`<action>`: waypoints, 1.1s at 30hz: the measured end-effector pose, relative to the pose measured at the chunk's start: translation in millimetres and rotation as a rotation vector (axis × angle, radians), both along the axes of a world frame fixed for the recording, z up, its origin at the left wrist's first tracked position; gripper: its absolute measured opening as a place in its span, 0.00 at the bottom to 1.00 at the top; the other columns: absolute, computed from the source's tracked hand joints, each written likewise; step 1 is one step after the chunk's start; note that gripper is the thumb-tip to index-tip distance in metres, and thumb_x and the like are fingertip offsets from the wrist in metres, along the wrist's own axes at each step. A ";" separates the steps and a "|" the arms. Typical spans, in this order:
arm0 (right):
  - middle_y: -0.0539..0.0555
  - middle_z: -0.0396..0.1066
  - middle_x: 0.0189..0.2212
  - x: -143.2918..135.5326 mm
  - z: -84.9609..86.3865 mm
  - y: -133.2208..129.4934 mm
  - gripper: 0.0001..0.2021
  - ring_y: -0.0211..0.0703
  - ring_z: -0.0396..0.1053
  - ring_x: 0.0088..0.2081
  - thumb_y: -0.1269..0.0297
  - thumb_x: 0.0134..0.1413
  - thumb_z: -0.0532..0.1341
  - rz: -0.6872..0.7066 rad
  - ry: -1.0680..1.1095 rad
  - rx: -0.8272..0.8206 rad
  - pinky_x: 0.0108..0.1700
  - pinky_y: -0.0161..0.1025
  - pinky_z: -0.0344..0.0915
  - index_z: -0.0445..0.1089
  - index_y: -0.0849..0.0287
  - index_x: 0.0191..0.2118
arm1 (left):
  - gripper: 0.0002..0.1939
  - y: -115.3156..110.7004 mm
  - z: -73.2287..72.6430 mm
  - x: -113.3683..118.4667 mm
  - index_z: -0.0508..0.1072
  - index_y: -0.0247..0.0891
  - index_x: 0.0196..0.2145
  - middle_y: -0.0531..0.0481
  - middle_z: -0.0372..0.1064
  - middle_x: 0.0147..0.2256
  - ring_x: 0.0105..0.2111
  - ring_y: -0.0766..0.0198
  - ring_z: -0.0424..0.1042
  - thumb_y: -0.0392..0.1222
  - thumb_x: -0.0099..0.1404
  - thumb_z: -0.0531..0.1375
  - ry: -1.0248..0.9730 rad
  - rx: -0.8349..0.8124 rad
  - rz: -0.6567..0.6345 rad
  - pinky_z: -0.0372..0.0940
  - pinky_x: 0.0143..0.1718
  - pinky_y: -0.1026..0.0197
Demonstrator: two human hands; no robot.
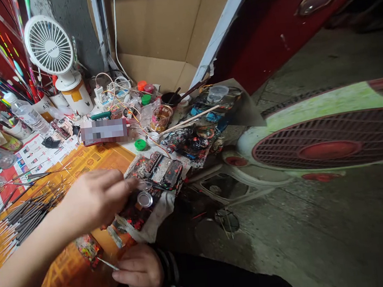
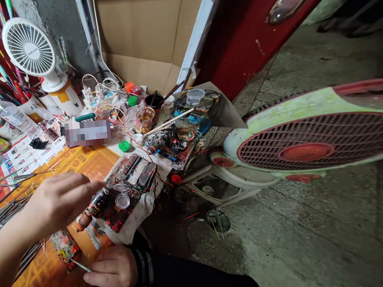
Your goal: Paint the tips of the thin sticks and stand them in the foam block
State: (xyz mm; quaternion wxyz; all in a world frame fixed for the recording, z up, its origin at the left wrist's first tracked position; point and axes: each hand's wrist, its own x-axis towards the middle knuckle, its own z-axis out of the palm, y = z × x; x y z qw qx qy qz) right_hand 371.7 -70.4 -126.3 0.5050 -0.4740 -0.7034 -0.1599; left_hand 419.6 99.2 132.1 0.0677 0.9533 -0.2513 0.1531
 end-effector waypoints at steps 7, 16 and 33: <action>0.55 0.74 0.38 1.4 4.8 1.2 0.08 0.36 0.74 0.32 0.65 0.58 0.61 0.081 0.144 0.083 0.33 0.31 0.73 0.74 0.62 0.41 | 0.18 65.8 -12.4 46.7 0.77 0.39 0.47 0.44 0.76 0.39 0.37 0.62 0.74 0.43 0.70 0.50 0.136 -0.057 0.464 0.70 0.42 0.58; 0.57 0.74 0.38 1.7 11.9 4.2 0.13 0.37 0.74 0.31 0.63 0.63 0.56 0.096 0.199 0.160 0.34 0.32 0.72 0.76 0.64 0.41 | 0.21 91.6 -7.9 99.0 0.75 0.40 0.53 0.48 0.78 0.38 0.37 0.62 0.74 0.36 0.67 0.49 0.272 -0.099 0.615 0.66 0.43 0.59; 0.57 0.75 0.34 11.2 31.0 5.0 0.21 0.38 0.75 0.32 0.64 0.73 0.47 0.112 0.201 0.212 0.34 0.33 0.73 0.75 0.73 0.44 | 0.23 89.4 -40.1 156.4 0.72 0.45 0.58 0.47 0.78 0.41 0.41 0.59 0.76 0.38 0.70 0.49 0.342 0.188 0.591 0.66 0.47 0.60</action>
